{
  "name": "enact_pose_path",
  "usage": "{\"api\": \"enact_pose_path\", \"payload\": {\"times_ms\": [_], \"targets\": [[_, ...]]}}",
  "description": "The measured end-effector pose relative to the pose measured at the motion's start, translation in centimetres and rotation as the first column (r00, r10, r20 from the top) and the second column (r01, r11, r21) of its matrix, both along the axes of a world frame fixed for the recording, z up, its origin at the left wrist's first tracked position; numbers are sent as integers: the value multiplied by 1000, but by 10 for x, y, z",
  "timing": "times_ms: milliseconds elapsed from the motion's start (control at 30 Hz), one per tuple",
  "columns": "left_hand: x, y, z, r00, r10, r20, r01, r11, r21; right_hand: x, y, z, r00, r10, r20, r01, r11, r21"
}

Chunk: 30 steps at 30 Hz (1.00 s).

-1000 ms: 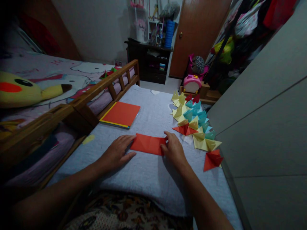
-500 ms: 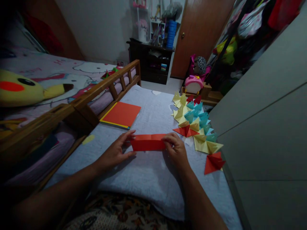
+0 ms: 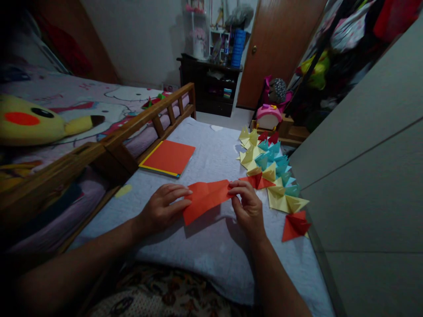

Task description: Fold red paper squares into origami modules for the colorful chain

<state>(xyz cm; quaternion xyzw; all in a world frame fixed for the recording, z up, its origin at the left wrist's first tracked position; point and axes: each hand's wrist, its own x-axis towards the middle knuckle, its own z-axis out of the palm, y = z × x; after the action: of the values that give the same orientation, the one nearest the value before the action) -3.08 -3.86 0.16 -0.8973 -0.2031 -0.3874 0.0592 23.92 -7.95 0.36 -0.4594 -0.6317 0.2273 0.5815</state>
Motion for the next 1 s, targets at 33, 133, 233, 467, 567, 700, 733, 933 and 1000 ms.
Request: {"api": "enact_pose_path", "payload": {"times_ms": [33, 133, 233, 467, 567, 700, 733, 933, 1000], "targets": [[-1, 0, 2, 1000, -9, -2, 9, 999, 47, 0, -1, 1, 1000, 3, 7, -3, 1000, 8], [-4, -1, 8, 1000, -16, -22, 19, 987, 158, -1, -3, 2, 997, -8, 77, 6, 1000, 19], [-6, -2, 11, 999, -13, -33, 19, 982, 188, -2, -4, 3, 967, -64, 247, 52, 997, 53], [2, -2, 0, 947, -55, -315, 52, 998, -18, -1, -15, -7, 653, 1, 757, 117, 988, -101], [5, -5, -7, 921, -70, -382, 9, 987, -160, -4, -22, -10, 582, 13, 813, 131, 985, -109], [8, -9, -5, 936, -65, -345, -31, 964, -266, -8, -29, -10, 570, 55, 820, 66, 991, -113], [8, -10, -3, 940, -72, -334, -27, 959, -283, -10, -30, -10, 562, 40, 826, 77, 992, -101], [16, -14, -3, 940, -136, -314, 16, 935, -355, -13, -36, -18, 599, -19, 801, 113, 992, -62], [17, -15, -5, 941, -139, -307, 22, 935, -354, -13, -37, -20, 635, -17, 772, 84, 995, -47]]}}
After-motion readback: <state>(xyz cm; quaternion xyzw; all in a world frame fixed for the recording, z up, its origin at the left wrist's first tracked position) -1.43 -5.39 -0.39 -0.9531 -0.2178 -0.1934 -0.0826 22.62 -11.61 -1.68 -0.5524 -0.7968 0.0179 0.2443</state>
